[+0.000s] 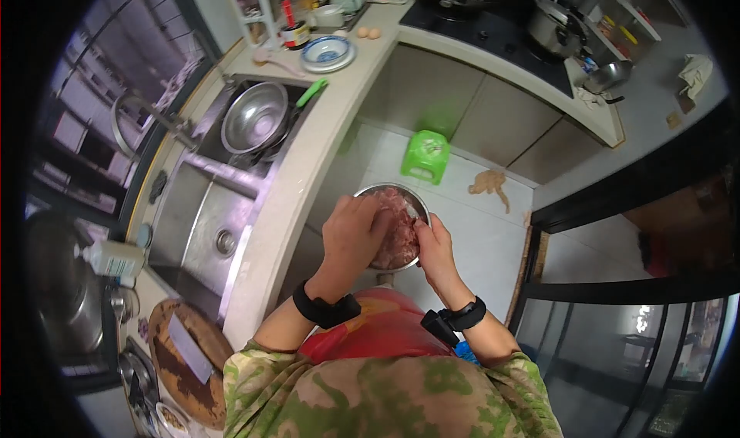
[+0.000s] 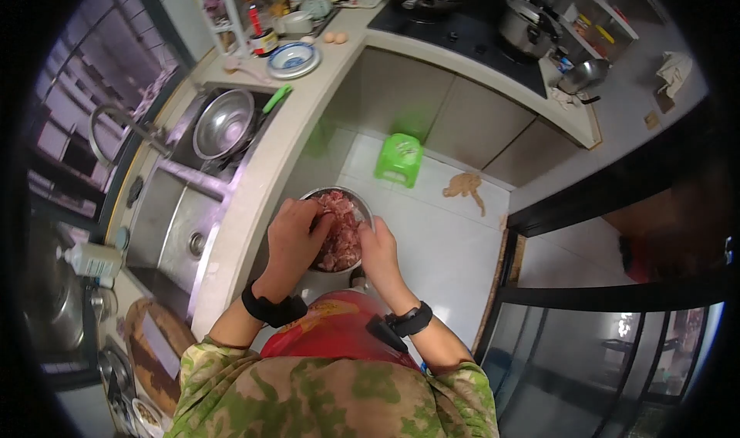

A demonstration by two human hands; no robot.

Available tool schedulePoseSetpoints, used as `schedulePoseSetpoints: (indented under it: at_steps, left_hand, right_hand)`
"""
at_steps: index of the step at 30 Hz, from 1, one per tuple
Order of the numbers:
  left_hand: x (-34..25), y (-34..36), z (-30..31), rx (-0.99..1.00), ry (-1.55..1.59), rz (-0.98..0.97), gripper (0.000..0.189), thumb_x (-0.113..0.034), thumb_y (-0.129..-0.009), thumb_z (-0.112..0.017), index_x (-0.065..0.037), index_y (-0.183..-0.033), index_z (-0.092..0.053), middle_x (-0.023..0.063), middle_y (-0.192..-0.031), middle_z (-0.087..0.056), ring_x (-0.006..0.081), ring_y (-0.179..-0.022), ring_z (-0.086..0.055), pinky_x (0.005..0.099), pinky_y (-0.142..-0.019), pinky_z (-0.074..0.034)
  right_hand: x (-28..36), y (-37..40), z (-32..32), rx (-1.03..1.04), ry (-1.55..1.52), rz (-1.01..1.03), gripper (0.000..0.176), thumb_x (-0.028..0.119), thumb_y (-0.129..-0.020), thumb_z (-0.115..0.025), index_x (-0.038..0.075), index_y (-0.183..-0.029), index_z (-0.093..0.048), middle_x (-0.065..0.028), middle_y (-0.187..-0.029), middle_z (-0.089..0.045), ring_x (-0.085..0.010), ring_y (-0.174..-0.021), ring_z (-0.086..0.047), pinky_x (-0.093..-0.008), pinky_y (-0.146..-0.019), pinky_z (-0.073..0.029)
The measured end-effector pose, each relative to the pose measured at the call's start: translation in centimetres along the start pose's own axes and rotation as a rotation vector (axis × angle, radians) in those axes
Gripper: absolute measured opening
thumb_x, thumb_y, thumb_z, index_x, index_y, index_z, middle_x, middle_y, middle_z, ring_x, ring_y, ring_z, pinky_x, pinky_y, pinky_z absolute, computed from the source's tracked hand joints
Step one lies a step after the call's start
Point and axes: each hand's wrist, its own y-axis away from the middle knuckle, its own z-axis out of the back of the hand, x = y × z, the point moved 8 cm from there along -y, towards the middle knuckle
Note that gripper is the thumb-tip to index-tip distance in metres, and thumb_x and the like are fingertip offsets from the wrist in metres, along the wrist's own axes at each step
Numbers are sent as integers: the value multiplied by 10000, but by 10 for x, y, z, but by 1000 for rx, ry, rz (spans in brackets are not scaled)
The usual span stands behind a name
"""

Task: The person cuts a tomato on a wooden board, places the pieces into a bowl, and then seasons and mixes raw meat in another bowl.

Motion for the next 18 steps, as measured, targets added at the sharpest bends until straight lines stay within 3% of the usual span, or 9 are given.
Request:
schedulePoseSetpoints:
  at_steps: [2, 5, 9, 12, 18]
  left_hand:
    - [-20, -37, -29, 97, 23, 89, 136, -149, -775, -700, -60, -824, -609, 116, -850, -632, 304, -831, -609, 415, -694, -494]
    - [-71, -83, -81, 4, 223, -227, 136, -140, -824, -655, -43, -916, -628, 146, -1025, -653, 328, -1006, -611, 405, -816, -508]
    - [-118, -131, -163, 221, 410, -278, 166, -61, -885, -582, 0, -1038, -603, 192, -1201, -600, 372, -1190, -527, 402, -971, -451]
    - [-136, -168, -223, 237, 600, -260, 178, 3, -889, -560, 12, -1063, -591, 159, -1184, -625, 317, -1209, -535, 374, -955, -462]
    - [-169, -246, -346, 310, 1079, 153, 160, 66, -913, -508, 14, -1036, -597, 104, -1092, -662, 172, -1003, -628, 290, -865, -503]
  right_hand:
    - [10, -24, 38, -83, -24, 5, 189, 205, -956, -462, 69, -1023, -575, 42, -704, -525, -39, -521, -419, -208, -386, -307]
    - [31, -63, 100, -226, -192, -19, 182, 221, -949, -476, 87, -1022, -574, 40, -693, -523, -44, -502, -424, -215, -366, -306]
    - [35, -92, 189, -396, -315, -123, 148, 228, -941, -486, 97, -976, -547, 26, -687, -526, -56, -477, -440, -219, -346, -304]
    - [36, -123, 246, -448, -357, -129, 227, 262, -951, -467, 78, -1051, -553, 37, -691, -525, -51, -500, -431, -213, -389, -311]
    - [40, -211, 364, -434, -390, -54, 201, 234, -969, -452, 82, -1062, -545, 39, -716, -529, -42, -529, -439, -209, -392, -302]
